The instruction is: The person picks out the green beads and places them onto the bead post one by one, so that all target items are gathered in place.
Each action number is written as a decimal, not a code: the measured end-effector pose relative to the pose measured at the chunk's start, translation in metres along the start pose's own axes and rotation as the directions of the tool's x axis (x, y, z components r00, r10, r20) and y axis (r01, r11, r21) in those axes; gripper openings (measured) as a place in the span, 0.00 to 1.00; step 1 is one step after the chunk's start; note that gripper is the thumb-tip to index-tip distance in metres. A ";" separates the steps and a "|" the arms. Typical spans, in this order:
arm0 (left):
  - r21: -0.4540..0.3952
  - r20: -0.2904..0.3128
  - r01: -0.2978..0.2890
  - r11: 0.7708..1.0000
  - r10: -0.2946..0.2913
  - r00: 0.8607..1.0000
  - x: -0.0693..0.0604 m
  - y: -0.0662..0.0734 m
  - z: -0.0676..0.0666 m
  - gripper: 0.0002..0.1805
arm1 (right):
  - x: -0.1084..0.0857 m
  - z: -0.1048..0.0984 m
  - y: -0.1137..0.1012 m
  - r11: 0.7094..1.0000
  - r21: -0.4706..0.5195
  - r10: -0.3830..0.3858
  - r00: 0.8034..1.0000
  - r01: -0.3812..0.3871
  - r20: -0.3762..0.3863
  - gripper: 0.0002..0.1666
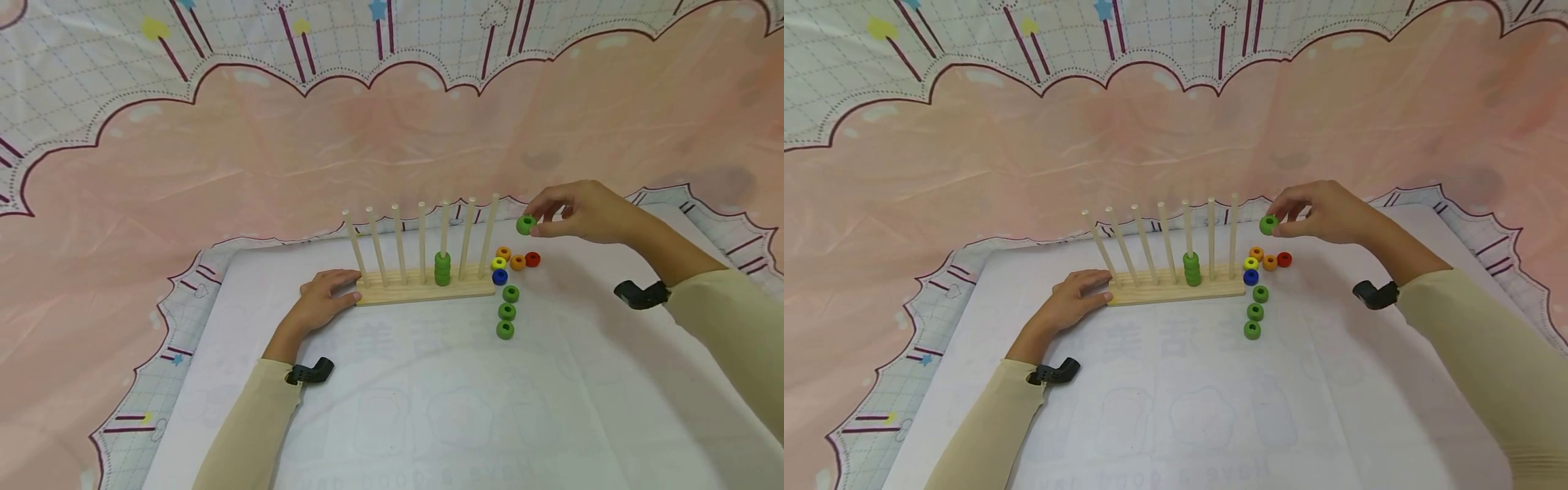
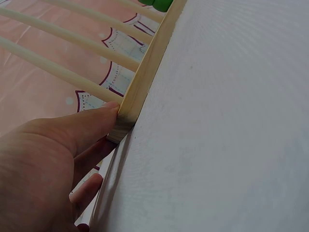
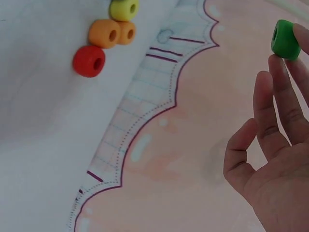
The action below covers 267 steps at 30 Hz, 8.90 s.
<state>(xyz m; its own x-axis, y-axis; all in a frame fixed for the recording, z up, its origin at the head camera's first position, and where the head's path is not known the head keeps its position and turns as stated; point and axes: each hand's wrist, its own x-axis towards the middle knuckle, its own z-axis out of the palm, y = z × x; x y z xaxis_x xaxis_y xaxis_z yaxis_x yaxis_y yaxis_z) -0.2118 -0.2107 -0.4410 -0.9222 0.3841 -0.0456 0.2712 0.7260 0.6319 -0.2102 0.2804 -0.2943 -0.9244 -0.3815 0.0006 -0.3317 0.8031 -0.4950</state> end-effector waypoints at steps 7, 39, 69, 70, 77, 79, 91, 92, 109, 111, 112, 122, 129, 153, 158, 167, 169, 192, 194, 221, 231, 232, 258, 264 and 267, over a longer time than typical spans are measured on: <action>-0.003 -0.004 -0.003 1.000 0.003 1.000 0.000 -0.001 0.000 0.29 | 0.003 -0.010 -0.007 1.000 -0.022 -0.014 1.000 0.014 -0.024 0.20; -0.035 0.004 -0.005 0.999 0.005 1.000 0.002 -0.002 0.000 0.28 | 0.031 -0.030 -0.062 0.990 0.112 -0.078 0.991 0.091 -0.110 0.18; -0.032 -0.006 -0.029 0.999 0.029 1.000 0.002 -0.003 0.000 0.29 | 0.068 0.002 -0.099 0.950 0.209 -0.229 0.973 0.232 -0.040 0.15; -0.033 -0.004 -0.027 0.999 0.027 1.000 0.002 -0.002 0.000 0.29 | 0.068 0.002 -0.099 0.951 0.211 -0.224 0.974 0.227 -0.039 0.15; -0.035 0.008 -0.015 0.999 0.015 1.000 0.002 -0.002 0.000 0.29 | 0.067 0.003 -0.100 0.954 0.213 -0.207 0.978 0.210 -0.035 0.15; -0.036 0.008 -0.013 0.999 0.013 1.000 0.002 -0.002 0.000 0.29 | 0.067 0.003 -0.099 0.956 0.204 -0.206 0.978 0.209 -0.036 0.15; -0.029 0.002 -0.016 0.999 0.016 1.000 0.001 -0.003 0.000 0.30 | 0.068 0.008 -0.094 0.958 0.219 -0.187 0.982 0.185 -0.013 0.14; -0.028 0.000 -0.017 0.999 0.017 1.000 0.001 -0.003 0.000 0.29 | 0.069 0.009 -0.093 0.958 0.220 -0.188 0.982 0.186 -0.011 0.14; -0.041 0.010 0.002 0.999 -0.001 1.000 -0.002 0.000 0.000 0.29 | 0.068 0.015 -0.090 0.961 0.222 -0.175 0.984 0.166 0.021 0.15; -0.037 0.010 -0.001 0.999 0.002 1.000 -0.003 0.000 0.001 0.29 | 0.067 0.014 -0.090 0.961 0.220 -0.174 0.985 0.165 0.021 0.16; -0.038 0.010 -0.001 0.999 0.001 1.000 -0.003 0.000 0.000 0.29 | 0.068 0.015 -0.090 0.962 0.219 -0.174 0.985 0.165 0.021 0.16; -0.040 0.006 -0.009 0.999 0.009 1.000 -0.002 0.000 0.000 0.29 | 0.068 0.016 -0.089 0.959 0.216 -0.192 0.981 0.185 0.012 0.16; -0.038 -0.006 -0.023 0.999 0.022 1.000 -0.001 -0.003 0.002 0.29 | 0.069 0.016 -0.089 0.960 0.207 -0.195 0.981 0.189 0.012 0.16; -0.042 -0.009 -0.035 0.998 0.035 0.999 -0.002 -0.001 0.002 0.29 | 0.063 0.014 -0.077 0.967 0.186 -0.179 0.984 0.174 0.008 0.14; -0.041 -0.006 -0.023 0.999 0.023 1.000 -0.002 -0.001 0.002 0.29 | 0.058 0.014 -0.067 0.976 0.174 -0.139 0.990 0.133 0.017 0.14; -0.005 -0.003 -0.018 1.000 0.018 1.000 -0.002 -0.003 0.002 0.30 | 0.047 0.014 -0.052 0.985 0.159 -0.080 0.995 0.071 0.053 0.16; -0.013 -0.002 -0.019 1.000 0.019 1.000 -0.003 -0.002 0.001 0.29 | 0.045 0.016 -0.049 0.987 0.148 -0.070 0.996 0.061 0.059 0.16; -0.025 0.005 -0.017 1.000 0.017 1.000 -0.005 0.003 -0.001 0.29 | 0.016 0.048 -0.005 0.985 0.167 0.006 0.987 -0.034 0.163 0.17; -0.026 0.005 -0.017 1.000 0.017 1.000 -0.006 0.004 -0.001 0.29 | 0.014 0.052 -0.001 0.984 0.176 -0.001 0.984 -0.031 0.177 0.17; -0.011 0.016 0.002 1.000 -0.002 1.000 -0.005 0.001 0.000 0.30 | -0.006 0.085 0.037 0.961 0.268 -0.029 0.937 -0.071 0.349 0.19; -0.008 0.013 0.008 1.000 -0.007 1.000 -0.005 0.001 0.000 0.29 | -0.008 0.090 0.041 0.962 0.262 -0.018 0.932 -0.083 0.363 0.19; -0.009 0.012 0.008 1.000 -0.008 1.000 -0.005 0.001 0.000 0.29 | -0.008 0.090 0.042 0.959 0.269 -0.019 0.931 -0.085 0.365 0.19; -0.004 0.015 0.000 1.000 0.000 1.000 -0.005 0.001 0.000 0.30 | -0.007 0.106 0.044 0.981 0.175 0.021 0.943 -0.083 0.331 0.22; -0.009 0.020 0.007 1.000 -0.007 1.000 -0.004 0.001 0.000 0.29 | -0.008 0.107 0.042 0.981 0.175 0.019 0.947 -0.079 0.322 0.21; -0.009 0.016 0.002 1.000 -0.002 1.000 -0.005 0.001 0.000 0.29 | -0.009 0.107 0.042 0.982 0.170 0.024 0.946 -0.083 0.322 0.21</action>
<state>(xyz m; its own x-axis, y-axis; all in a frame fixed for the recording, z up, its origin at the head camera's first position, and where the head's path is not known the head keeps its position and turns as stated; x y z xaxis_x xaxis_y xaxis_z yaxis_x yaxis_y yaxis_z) -0.2072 -0.2114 -0.4401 -0.9182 0.3917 -0.0594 0.2667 0.7219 0.6385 -0.1960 0.2688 -0.4080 -0.8220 -0.4892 -0.2916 -0.2172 0.7426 -0.6335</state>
